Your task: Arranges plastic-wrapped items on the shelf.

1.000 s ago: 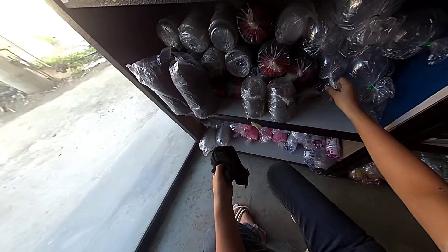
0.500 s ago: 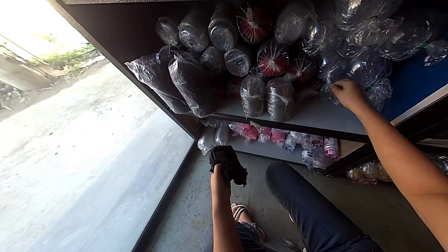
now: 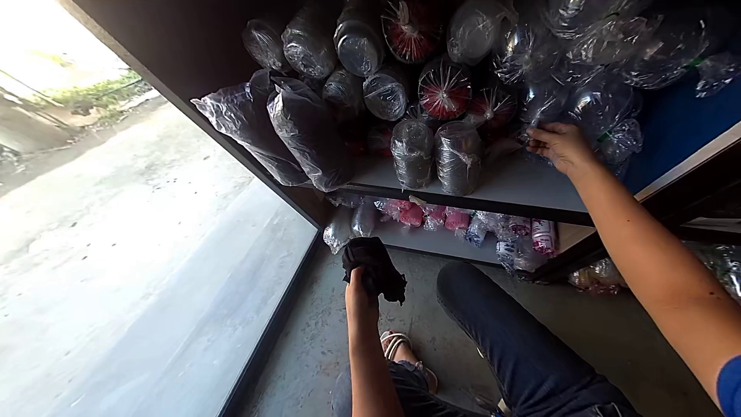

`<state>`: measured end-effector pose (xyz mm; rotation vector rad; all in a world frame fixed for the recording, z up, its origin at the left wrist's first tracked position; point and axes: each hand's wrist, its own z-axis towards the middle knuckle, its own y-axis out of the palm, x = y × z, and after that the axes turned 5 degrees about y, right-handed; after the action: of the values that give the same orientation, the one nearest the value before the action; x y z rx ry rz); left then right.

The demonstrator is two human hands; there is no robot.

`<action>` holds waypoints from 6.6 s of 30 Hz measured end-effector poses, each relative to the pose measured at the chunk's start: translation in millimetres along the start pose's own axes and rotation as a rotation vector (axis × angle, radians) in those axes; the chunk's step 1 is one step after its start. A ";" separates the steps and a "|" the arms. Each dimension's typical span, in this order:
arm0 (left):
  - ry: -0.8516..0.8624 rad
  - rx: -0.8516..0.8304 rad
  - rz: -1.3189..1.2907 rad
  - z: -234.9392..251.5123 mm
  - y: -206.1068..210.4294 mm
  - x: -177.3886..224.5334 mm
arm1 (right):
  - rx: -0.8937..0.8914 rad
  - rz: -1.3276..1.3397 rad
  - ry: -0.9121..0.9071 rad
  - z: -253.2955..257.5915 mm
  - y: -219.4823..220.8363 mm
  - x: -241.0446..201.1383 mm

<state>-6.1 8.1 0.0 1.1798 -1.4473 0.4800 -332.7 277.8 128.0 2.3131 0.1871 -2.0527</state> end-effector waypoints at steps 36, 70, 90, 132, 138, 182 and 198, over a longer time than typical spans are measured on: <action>0.009 -0.032 0.066 -1.7 1.7 -1.9 | 0.264 -1.080 -0.378 -20.2 -4.4 -26.1; 0.013 -0.070 0.123 0.7 3.8 -7.0 | 0.476 -0.699 -0.926 3.9 -2.9 12.7; 0.023 -0.085 0.129 -0.2 3.8 -7.4 | 0.354 -0.745 -0.933 6.7 -1.5 0.7; 0.031 -0.065 0.137 -1.1 -0.2 -4.6 | 0.279 -0.783 -0.827 6.4 -7.4 5.0; 0.029 -0.068 0.154 -1.2 2.5 -4.7 | 0.289 -0.709 -0.885 10.3 -8.3 17.3; 0.043 -0.072 0.142 0.8 0.6 -7.1 | 0.494 -0.951 -0.793 6.6 13.8 9.9; 0.070 -0.049 0.131 -3.7 -2.1 1.1 | 0.369 -1.172 -0.562 -1.5 19.5 -29.9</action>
<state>-2.2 9.9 1.3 1.0237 -1.4738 0.5677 -332.3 256.8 156.9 1.7478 1.5274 -3.3602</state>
